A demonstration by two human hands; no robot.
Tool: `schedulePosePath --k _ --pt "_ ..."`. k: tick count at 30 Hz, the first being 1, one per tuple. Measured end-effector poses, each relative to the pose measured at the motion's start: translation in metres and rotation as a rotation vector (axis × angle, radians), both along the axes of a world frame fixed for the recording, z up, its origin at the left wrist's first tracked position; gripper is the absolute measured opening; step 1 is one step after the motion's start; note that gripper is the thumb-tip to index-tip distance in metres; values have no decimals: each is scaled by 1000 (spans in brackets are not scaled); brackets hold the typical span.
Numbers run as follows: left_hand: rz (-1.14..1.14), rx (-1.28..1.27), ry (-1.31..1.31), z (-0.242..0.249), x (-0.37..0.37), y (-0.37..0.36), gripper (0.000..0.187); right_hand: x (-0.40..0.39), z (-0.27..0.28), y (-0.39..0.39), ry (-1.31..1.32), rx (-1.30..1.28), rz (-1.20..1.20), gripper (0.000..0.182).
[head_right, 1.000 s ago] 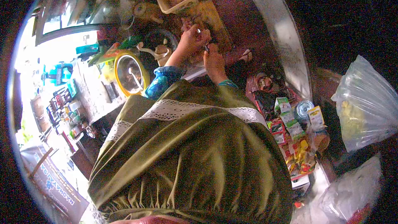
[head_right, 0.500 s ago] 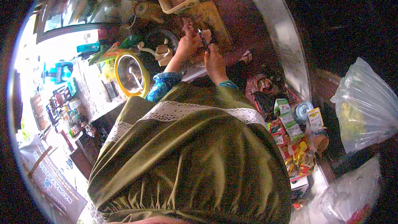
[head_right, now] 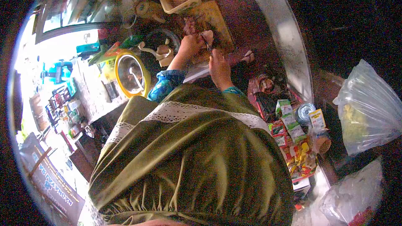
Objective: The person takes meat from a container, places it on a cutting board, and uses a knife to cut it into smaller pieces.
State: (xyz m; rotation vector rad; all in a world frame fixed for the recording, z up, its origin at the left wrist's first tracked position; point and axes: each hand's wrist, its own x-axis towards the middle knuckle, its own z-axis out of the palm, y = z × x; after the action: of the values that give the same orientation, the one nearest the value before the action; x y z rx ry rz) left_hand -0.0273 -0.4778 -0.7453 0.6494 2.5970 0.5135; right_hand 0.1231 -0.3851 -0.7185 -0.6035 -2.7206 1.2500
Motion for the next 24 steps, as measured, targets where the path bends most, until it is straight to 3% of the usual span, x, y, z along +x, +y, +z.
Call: schedulePosePath --k 8,10,14,16,19,23,24 --pt "-118 5 115 -11 -4 -5 32 2 -14 3 271 123 8 17" --pt "-90 51 89 -14 -2 -7 32 16 -8 4 50 32 31 16" --pt "-65 97 16 -20 -3 -8 28 -10 -12 4 220 106 46 18" --pt "-69 63 16 -6 -4 -5 26 -17 -1 6 55 92 74 19" --pt "-32 -20 -36 11 -3 0 26 13 -10 13 76 18 133 21" --pt "-17 63 -29 -14 2 -7 26 0 5 10 -34 -57 122 21" --pt "-16 107 -11 -25 1 -9 26 -9 2 10 -12 30 131 21"
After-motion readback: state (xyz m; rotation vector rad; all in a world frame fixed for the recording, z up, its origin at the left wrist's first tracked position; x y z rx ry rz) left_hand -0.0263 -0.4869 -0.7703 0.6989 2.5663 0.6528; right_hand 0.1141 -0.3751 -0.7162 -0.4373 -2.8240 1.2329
